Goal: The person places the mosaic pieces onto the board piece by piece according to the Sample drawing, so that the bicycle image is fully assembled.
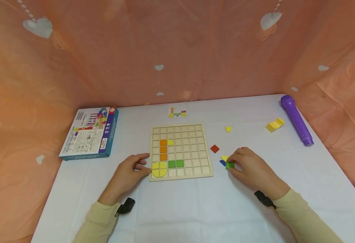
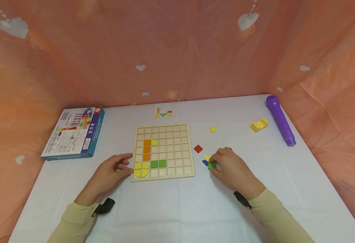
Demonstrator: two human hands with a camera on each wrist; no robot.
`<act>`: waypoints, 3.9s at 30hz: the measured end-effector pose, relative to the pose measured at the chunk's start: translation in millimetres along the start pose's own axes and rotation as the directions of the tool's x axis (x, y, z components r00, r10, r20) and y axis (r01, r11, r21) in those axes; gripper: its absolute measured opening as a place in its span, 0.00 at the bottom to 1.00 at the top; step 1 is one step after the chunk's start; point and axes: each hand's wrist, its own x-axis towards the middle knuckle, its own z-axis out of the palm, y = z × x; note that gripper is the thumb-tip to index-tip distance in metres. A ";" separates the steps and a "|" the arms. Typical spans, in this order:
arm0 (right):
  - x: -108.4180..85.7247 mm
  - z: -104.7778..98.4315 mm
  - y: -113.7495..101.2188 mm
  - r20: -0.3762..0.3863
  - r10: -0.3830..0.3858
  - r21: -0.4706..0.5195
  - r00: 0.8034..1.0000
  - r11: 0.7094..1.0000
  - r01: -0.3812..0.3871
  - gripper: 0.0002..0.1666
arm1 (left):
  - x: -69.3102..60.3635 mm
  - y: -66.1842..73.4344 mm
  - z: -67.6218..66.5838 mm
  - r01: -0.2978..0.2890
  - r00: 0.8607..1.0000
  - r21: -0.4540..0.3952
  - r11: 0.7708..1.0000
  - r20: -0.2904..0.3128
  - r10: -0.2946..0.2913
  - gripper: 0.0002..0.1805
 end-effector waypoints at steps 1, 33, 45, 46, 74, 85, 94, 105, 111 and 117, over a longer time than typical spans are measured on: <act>2.4 0.1 -2.3 0.000 -0.005 0.004 1.000 1.000 0.005 0.11 | 0.4 -0.5 0.2 0.000 1.000 0.002 1.000 0.000 0.000 0.32; 76.9 40.6 -86.4 0.073 -0.215 0.075 0.974 0.975 0.210 0.10 | 1.4 2.9 1.7 0.038 0.999 -0.015 0.999 -0.003 -0.038 0.33; 77.7 42.1 -82.1 0.046 -0.235 0.078 0.971 0.970 0.231 0.09 | -0.3 4.0 0.2 0.025 1.000 -0.018 1.000 -0.007 -0.025 0.32; 77.7 42.1 -82.2 0.047 -0.236 0.078 0.971 0.970 0.232 0.09 | -0.4 3.7 0.4 0.023 1.000 -0.017 1.000 -0.008 -0.023 0.32; 77.2 39.8 -80.2 0.062 -0.217 0.085 0.974 0.974 0.211 0.10 | 5.1 4.9 1.5 0.014 1.000 -0.012 1.000 0.005 -0.014 0.32; 67.8 17.0 -47.4 0.057 -0.116 0.071 0.992 0.991 0.112 0.11 | 4.1 2.1 1.1 0.016 1.000 -0.003 1.000 0.004 -0.016 0.32; 39.1 -12.7 16.1 0.062 -0.041 -0.037 0.997 0.998 0.044 0.14 | 2.5 1.2 -0.2 0.019 1.000 0.009 1.000 0.001 -0.019 0.32; 15.0 -23.4 59.5 -0.001 0.003 -0.031 1.000 1.000 -0.003 0.19 | 1.5 2.5 -0.9 0.007 1.000 0.004 1.000 0.006 -0.007 0.33; 16.6 -21.3 61.9 0.032 0.040 -0.014 0.999 0.999 -0.040 0.18 | 1.6 1.4 -0.7 0.016 1.000 0.000 1.000 0.008 -0.016 0.33; 19.9 -22.8 64.0 0.066 0.074 -0.035 0.995 0.997 -0.071 0.13 | 1.4 1.4 -0.4 0.015 1.000 0.002 1.000 0.011 -0.015 0.32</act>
